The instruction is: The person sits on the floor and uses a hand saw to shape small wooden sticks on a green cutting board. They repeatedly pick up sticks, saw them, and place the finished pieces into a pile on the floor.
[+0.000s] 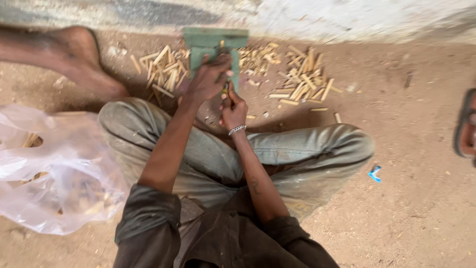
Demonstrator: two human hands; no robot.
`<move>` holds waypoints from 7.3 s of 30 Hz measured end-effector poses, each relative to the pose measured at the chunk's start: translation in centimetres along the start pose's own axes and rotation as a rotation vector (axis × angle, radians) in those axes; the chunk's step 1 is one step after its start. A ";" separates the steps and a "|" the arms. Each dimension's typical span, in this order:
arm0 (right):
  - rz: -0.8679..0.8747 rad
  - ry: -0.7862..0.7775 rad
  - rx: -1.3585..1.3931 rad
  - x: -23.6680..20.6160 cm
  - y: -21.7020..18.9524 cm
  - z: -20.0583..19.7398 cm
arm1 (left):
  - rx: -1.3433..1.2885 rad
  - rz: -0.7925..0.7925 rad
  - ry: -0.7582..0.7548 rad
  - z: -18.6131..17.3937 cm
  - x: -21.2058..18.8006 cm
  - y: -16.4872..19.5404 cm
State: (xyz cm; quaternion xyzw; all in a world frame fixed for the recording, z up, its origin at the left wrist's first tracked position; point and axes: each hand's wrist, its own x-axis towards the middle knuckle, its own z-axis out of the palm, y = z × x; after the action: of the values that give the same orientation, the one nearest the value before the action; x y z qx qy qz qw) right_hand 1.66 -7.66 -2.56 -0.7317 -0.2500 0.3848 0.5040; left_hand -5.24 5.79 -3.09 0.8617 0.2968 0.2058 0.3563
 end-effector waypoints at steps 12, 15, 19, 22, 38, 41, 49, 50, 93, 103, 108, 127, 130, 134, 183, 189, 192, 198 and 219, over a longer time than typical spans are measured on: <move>0.093 -0.025 0.421 -2.2 3.2 -7.3 | 0.023 -0.689 0.276 -0.4 4.6 1.1; 0.043 -0.017 0.410 -2.2 4.5 -7.5 | -0.031 -0.836 0.227 -0.5 5.5 0.7; -0.044 -0.038 0.280 -2.2 4.8 -7.1 | -0.324 -0.849 0.200 -0.5 6.0 -0.7; -0.091 -0.046 0.157 -2.8 4.1 -6.6 | -0.340 -0.812 0.252 -0.5 5.6 -1.2; 0.034 -0.137 -0.179 -4.6 0.8 -4.9 | 0.246 0.005 -0.063 3.5 -5.2 1.7; -0.014 -0.119 -0.182 -4.8 1.8 -4.6 | 0.259 0.022 -0.104 4.2 -5.5 0.7; -0.063 -0.064 -0.245 -4.2 2.1 -3.2 | 0.241 0.033 -0.123 4.1 -4.7 -0.3; -0.054 -0.065 -0.237 -3.8 2.0 -3.0 | 0.236 0.027 -0.137 3.9 -4.3 -0.3; 0.019 -0.123 0.265 -2.3 4.4 -1.6 | -0.174 -0.102 0.604 -4.7 -6.7 4.1; -0.113 -0.083 0.119 -3.1 3.8 -1.3 | 0.559 -0.440 0.311 -6.2 -4.9 0.9; -0.267 -0.088 -0.095 -2.6 3.3 -1.7 | 0.124 -0.069 -0.001 4.6 0.7 7.8; -0.316 -0.014 -0.003 -2.5 2.6 -1.5 | -0.509 -0.447 -0.147 11.9 3.2 9.8; -0.456 0.059 -0.150 -2.4 3.3 -1.7 | -0.819 -0.528 -0.209 9.8 1.8 9.1; -0.226 -0.040 -0.046 -2.1 4.5 -1.6 | -1.214 -0.557 -0.206 6.9 -0.2 8.7; -0.072 -0.070 -0.228 -5.9 0.6 -2.1 | 0.326 0.094 -0.036 2.3 -5.2 -0.3; -0.301 0.053 -0.309 -5.4 3.4 -1.0 | 0.261 0.083 -0.093 2.8 -5.5 -2.2; -0.534 0.090 -0.386 -5.0 4.3 -0.8 | 0.344 0.133 -0.049 3.0 -5.4 -2.6; -0.162 0.051 -0.508 -1.6 3.6 0.2 | 0.529 0.051 -0.134 2.2 -2.5 -2.6; -0.042 -0.114 -0.096 -5.2 0.0 -4.3 | 0.088 -0.163 0.082 -0.4 -5.6 0.9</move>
State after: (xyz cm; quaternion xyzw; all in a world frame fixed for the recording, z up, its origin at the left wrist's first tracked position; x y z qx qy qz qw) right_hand 2.14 -13.93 -0.11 -0.7266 -0.3116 0.4028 0.4612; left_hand -9.27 1.72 -2.95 0.8405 0.3891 0.1977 0.3211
